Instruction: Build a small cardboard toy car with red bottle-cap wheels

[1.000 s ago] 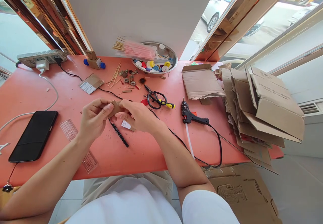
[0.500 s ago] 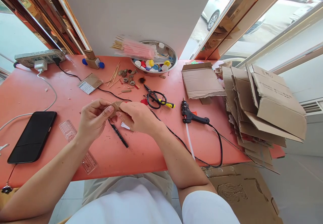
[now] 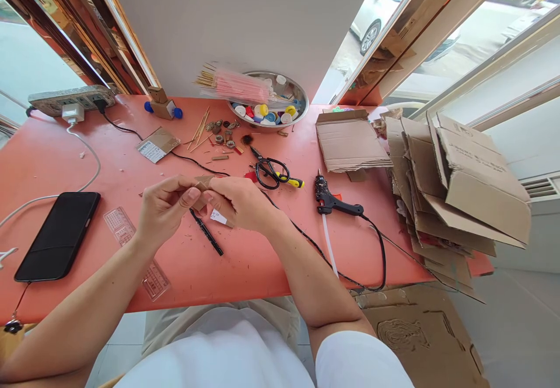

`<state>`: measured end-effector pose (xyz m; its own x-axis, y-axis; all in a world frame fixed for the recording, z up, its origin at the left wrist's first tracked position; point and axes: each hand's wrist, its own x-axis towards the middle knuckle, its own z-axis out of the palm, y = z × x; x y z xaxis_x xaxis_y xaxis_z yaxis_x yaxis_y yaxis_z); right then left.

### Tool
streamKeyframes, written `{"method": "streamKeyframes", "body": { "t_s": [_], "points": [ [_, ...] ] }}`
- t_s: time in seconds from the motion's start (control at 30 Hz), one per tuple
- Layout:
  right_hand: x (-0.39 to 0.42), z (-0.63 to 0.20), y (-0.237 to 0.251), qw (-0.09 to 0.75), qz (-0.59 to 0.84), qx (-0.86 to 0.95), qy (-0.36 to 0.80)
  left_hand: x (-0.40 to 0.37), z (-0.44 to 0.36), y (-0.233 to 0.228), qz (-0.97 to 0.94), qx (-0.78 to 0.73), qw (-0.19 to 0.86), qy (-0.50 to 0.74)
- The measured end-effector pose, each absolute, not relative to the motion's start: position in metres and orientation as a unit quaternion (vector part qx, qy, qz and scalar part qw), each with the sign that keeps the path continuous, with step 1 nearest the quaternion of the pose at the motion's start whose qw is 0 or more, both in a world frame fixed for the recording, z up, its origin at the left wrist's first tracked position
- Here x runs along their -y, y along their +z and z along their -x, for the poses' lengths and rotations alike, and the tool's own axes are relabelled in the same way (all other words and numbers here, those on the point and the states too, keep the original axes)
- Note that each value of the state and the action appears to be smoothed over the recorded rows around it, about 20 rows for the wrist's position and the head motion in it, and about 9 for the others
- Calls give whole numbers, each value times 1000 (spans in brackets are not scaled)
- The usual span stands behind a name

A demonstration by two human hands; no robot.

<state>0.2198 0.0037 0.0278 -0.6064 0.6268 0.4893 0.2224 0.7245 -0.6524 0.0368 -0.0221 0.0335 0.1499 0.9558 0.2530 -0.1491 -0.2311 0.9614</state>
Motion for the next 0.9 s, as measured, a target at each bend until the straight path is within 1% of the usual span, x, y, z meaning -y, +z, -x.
{"method": "streamKeyframes", "body": {
  "t_s": [0.1,0.27,0.43,0.57,0.73,0.8,0.9],
  "points": [
    [-5,-219,28,359,238,858,278,21,-37,31,-566,-360,488,558],
    [-4,-220,27,367,223,855,289,21,-39,27,-562,-334,498,569],
    [0,-219,30,350,247,844,322,23,-40,29,-559,-324,501,575],
    [2,-218,29,359,255,836,327,23,-40,30,-564,-328,495,574],
    [-3,-221,25,336,248,845,334,21,-38,30,-595,-351,458,560],
    [-5,-221,24,330,248,851,324,20,-37,30,-619,-352,445,543],
    [-5,-219,22,348,257,854,289,19,-36,29,-647,-342,434,525]
  ]
}}
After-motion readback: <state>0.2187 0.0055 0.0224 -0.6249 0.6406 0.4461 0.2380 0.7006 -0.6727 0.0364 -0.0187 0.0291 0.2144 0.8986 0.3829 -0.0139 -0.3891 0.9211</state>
